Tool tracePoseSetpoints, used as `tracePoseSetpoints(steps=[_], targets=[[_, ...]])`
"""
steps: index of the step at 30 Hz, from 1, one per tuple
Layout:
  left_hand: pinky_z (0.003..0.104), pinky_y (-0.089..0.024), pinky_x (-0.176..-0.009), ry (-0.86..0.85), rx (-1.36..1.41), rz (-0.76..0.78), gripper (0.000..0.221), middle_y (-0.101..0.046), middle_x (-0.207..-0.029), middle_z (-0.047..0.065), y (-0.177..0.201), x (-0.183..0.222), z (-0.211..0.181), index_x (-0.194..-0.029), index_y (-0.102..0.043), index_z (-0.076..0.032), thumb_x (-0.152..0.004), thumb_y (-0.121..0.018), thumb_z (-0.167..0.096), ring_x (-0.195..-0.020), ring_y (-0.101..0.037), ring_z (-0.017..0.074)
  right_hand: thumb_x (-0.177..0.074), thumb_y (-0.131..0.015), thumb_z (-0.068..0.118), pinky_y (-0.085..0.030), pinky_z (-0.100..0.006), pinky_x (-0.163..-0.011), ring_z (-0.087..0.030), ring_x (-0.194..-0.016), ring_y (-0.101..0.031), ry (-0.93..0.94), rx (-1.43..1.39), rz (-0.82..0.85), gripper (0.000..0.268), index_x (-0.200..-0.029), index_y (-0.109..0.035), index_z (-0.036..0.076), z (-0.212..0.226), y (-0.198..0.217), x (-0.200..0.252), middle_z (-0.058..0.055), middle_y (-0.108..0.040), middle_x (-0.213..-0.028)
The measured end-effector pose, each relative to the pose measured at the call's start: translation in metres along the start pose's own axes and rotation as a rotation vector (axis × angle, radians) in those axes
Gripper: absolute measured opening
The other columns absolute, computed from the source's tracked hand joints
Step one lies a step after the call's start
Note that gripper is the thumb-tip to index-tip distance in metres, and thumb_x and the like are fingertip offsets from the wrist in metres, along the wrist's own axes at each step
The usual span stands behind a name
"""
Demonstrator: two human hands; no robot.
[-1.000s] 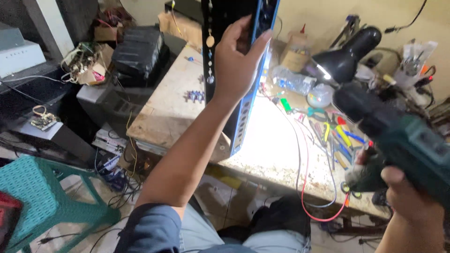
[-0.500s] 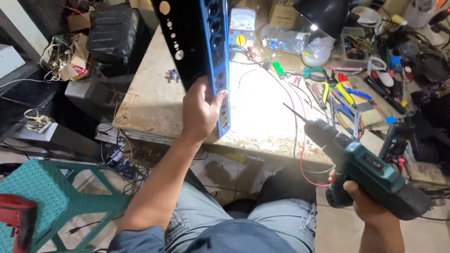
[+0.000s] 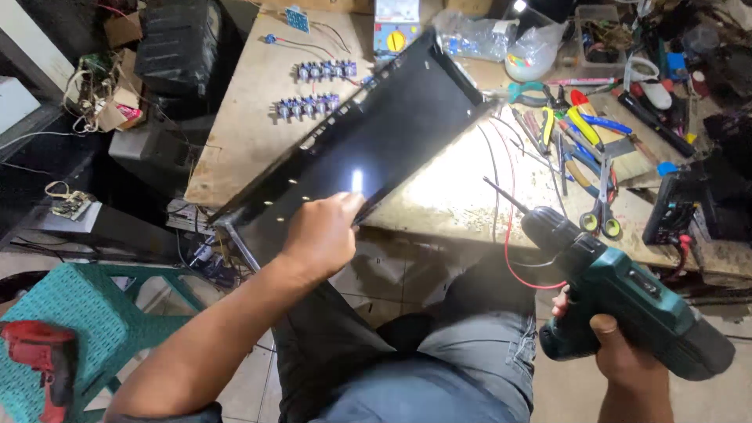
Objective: Using a power drill to remove a panel and then fitting a circuit board into a new front panel
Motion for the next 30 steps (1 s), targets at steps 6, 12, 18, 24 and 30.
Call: tracePoseSetpoints(steps=[6,12,18,24,30], targets=[[0.054,-0.052,-0.059,-0.042,-0.086,0.204,0.028,-0.068,-0.088,0.007,-0.068,-0.013,-0.001,-0.092,-0.054,-0.015,-0.07,-0.057,0.003,-0.077,-0.067,0.0452,-0.096,-0.063,0.052,-0.061,-0.043,-0.081,-0.028,-0.087,-0.071,0.058,-0.115,0.026,0.058,-0.111,-0.065,-0.004,0.02,-0.028,0.012,-0.017,-0.071,-0.095],[0.048,-0.055,-0.056,-0.131,-0.174,0.238,0.027,-0.068,-0.085,0.002,-0.099,-0.029,-0.005,-0.088,-0.056,-0.017,-0.068,-0.068,-0.002,-0.075,-0.069,0.0361,-0.096,-0.059,0.054,-0.061,-0.038,-0.075,-0.023,-0.082,-0.072,0.052,0.043,0.028,0.054,-0.104,-0.068,0.001,0.027,-0.036,0.018,-0.012,-0.074,-0.09],[0.052,-0.055,-0.06,-0.143,-0.116,0.215,0.027,-0.068,-0.088,0.006,-0.099,-0.057,-0.011,-0.089,-0.06,-0.015,-0.067,-0.063,0.0,-0.079,-0.069,0.0388,-0.094,-0.057,0.052,-0.06,-0.039,-0.079,-0.023,-0.085,-0.072,-0.014,0.086,-0.003,0.054,-0.104,-0.07,0.001,0.012,-0.042,0.018,-0.012,-0.075,-0.089],[0.054,-0.056,-0.071,-0.212,0.027,0.126,0.033,-0.072,-0.107,0.003,-0.085,-0.068,0.003,-0.11,-0.067,-0.02,-0.077,-0.074,-0.02,-0.094,-0.069,0.0378,-0.093,-0.057,0.06,-0.06,-0.039,-0.086,-0.023,-0.091,-0.072,-0.089,0.029,-0.037,0.064,-0.112,-0.066,0.0,-0.045,-0.074,0.033,-0.013,-0.074,-0.096],[0.048,-0.056,-0.074,-0.06,0.068,0.043,0.037,-0.07,-0.105,-0.004,-0.038,0.019,0.07,-0.112,-0.069,-0.026,-0.079,-0.084,-0.03,-0.104,-0.064,0.0268,-0.099,-0.048,0.052,-0.046,-0.042,-0.113,-0.022,-0.114,-0.069,0.058,0.273,0.131,0.053,-0.117,-0.073,0.008,-0.096,-0.14,0.063,-0.006,-0.076,-0.115]])
Point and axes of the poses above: each hand's wrist, its own x-axis away from the middle knuckle, its own y-axis out of the back of the hand, z = x × y, the point moved 9 cm from there along -x, towards the middle knuckle
